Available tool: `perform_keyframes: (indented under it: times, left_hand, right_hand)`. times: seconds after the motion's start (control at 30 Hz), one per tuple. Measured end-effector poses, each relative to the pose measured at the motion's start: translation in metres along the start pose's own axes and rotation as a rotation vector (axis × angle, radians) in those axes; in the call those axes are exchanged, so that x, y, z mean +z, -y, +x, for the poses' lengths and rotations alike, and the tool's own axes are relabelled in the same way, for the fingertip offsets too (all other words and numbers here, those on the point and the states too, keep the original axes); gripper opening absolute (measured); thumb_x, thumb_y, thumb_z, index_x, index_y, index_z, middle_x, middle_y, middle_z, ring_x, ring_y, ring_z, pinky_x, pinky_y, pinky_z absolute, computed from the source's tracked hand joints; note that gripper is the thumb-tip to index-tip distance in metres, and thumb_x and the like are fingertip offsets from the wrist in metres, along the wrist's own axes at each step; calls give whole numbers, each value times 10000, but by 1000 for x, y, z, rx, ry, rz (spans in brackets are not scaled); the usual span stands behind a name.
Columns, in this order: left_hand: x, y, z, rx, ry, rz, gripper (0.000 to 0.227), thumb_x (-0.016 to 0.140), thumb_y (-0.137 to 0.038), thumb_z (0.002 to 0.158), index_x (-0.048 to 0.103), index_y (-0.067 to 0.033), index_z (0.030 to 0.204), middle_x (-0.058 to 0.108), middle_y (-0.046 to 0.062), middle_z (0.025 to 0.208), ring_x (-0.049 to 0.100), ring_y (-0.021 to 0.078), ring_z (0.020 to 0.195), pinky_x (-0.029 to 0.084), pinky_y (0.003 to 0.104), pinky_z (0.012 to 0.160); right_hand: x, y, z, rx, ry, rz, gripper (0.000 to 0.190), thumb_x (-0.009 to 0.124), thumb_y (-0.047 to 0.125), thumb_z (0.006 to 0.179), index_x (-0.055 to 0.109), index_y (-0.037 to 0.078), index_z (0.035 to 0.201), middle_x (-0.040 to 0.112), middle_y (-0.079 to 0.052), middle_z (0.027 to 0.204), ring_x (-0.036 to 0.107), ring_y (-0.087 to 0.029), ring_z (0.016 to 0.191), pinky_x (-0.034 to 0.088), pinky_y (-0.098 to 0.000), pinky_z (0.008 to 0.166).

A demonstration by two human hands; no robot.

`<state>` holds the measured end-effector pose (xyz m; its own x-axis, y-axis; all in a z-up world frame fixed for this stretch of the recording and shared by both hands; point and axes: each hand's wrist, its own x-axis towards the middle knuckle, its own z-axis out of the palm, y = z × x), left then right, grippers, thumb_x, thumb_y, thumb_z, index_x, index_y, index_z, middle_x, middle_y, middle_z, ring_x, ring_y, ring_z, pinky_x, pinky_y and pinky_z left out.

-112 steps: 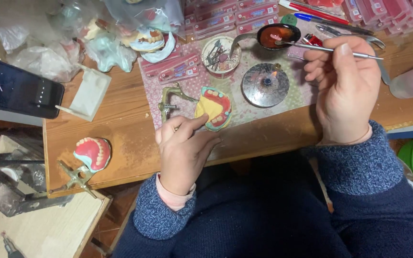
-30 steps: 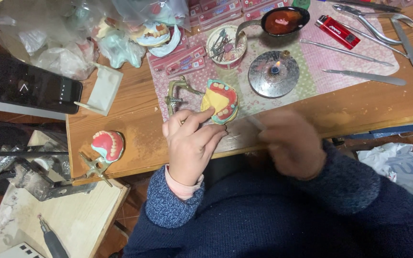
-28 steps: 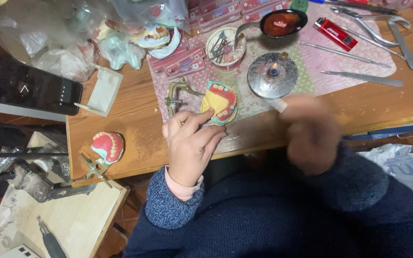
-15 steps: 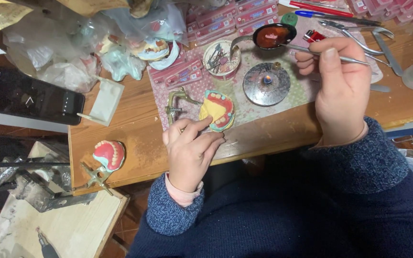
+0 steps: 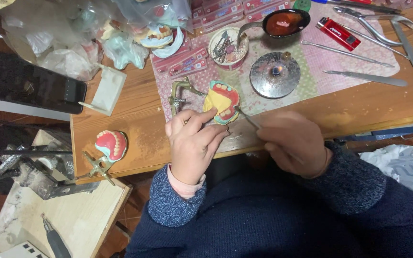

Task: The person works on a dental model, using a metal tool to adjust a wire component. They open a drawer to retrieve pliers and cut a small piece of wire, then use the pliers to bend and attach the wire to the model. Finally, they use a rotary tool to grind or polish the attached wire.

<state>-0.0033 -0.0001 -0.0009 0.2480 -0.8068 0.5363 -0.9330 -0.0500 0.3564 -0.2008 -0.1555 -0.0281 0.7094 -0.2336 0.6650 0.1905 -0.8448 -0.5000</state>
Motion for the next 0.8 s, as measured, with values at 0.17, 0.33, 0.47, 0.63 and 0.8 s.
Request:
perform_keyframes:
  times: [0.17,0.33,0.47,0.63,0.8]
  left_hand:
    - [0,0,0,3,1,7,149,860,-241,777,792,-198,902,724,-28,1169,582,250,1076,383,413,968]
    - [0,-2,0,-1,7,9,145,859,-238,777,792,-199,900,725,-30,1167,580,245,1073,380,413,968]
    - [1,-1,0,6,3,13,143,859,-238,779,791,-198,898,725,-28,1167,580,245,1076,378,413,972]
    - [0,-2,0,11,4,20,146,862,-244,779,794,-201,900,724,-28,1165,580,247,1079,378,412,971]
    - [1,-1,0,6,0,16,156,867,-253,774,791,-197,899,727,-32,1158,585,238,1070,382,409,966]
  right_hand:
    - [3,3,6,-127,62,-60,343,767,43,823,660,21,1149,664,-173,1132,672,-382,1019,556,-471,893]
    - [3,4,8,-165,96,-94,391,773,37,802,649,11,1171,644,-167,1160,656,-388,1050,556,-490,897]
    - [2,3,7,-193,112,-75,413,784,59,795,648,10,1182,639,-171,1166,653,-393,1046,556,-494,906]
    - [2,3,3,-177,99,-104,413,782,74,775,656,33,1166,647,-162,1163,659,-392,1044,557,-497,899]
    - [3,-2,0,-219,88,-79,388,774,66,779,665,18,1149,656,-170,1126,667,-392,1001,567,-503,881]
